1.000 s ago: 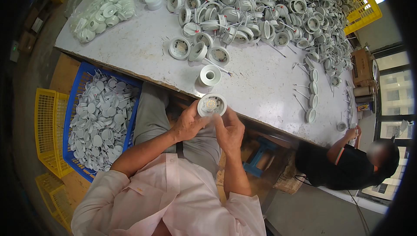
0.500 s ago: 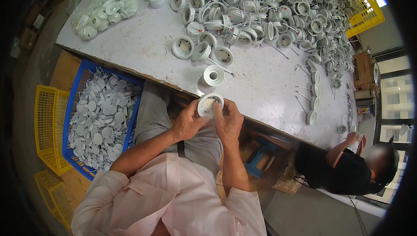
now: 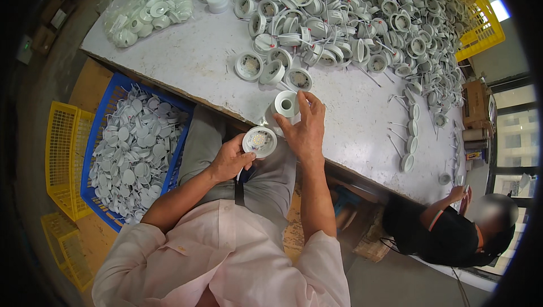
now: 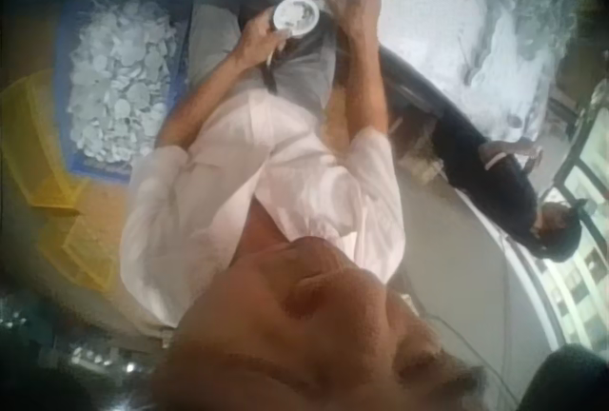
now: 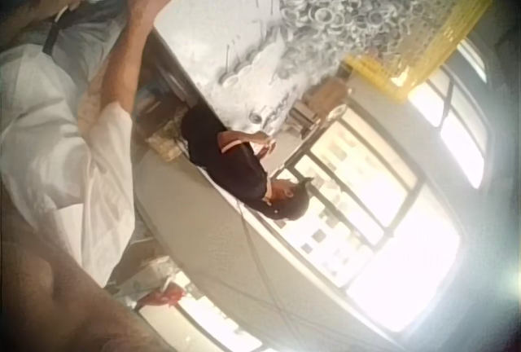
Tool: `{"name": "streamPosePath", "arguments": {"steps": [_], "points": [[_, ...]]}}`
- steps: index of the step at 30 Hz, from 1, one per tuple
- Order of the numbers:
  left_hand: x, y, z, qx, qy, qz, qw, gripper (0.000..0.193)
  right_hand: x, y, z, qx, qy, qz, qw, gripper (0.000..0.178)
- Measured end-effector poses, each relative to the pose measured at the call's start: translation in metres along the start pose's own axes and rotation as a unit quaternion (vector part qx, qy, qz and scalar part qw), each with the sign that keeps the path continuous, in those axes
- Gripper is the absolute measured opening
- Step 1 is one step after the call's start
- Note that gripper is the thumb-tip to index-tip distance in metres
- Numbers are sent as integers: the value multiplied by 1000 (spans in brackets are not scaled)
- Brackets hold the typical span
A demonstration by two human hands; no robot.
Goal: The person gathers LED light modules on the table, then repeatedly picks up an LED light unit and a plastic ring cover, presses the cover onto the light unit by hand, and arranges the assembled lights in rows on the table.
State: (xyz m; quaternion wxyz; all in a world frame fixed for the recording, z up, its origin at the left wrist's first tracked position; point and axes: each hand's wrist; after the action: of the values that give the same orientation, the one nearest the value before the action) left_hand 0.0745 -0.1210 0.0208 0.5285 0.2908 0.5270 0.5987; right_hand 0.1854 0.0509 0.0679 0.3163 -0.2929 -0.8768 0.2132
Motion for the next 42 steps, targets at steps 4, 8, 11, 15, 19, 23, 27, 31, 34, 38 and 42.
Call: {"name": "streamPosePath", "arguments": {"steps": [4,8,11,15,19,23,27,31,34,38,42], "points": [[1,-7,-5,-18,13,-11,1000,39,-1,7,4,14,16,-5,1000,73],[1,-7,-6,-43,7,-19,999,38,-1,6,3,109,3,46,993,69],[1,-8,-6,-61,-2,-21,998,34,2,-1,-2,177,-5,92,980,63],[2,-9,-6,-58,-1,-21,998,32,-1,5,-6,255,14,133,958,58],[2,-6,-7,-87,-15,-19,996,33,-10,11,-12,351,38,181,918,51],[5,1,-5,-125,-33,-7,992,36,-28,-1,-23,358,25,206,910,54],[6,3,2,-130,9,-3,991,32,-42,-13,-24,236,-51,99,965,62],[7,-3,1,-80,3,13,997,33,-48,-29,-22,160,-74,12,984,69],[5,-5,0,-37,2,8,999,34,-51,-34,-18,131,-95,9,987,73],[3,5,7,-9,28,19,999,33,-54,-33,-12,123,-121,15,985,76],[5,-5,2,-22,32,9,999,34,-55,-36,-11,149,-129,37,980,77]]}}
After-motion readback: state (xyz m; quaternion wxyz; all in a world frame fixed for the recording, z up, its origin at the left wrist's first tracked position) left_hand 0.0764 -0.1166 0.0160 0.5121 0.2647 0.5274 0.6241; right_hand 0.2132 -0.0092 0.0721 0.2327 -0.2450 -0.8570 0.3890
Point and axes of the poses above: each hand's wrist, its own x-axis towards the middle knuckle, its own z-axis out of the palm, y = z × x
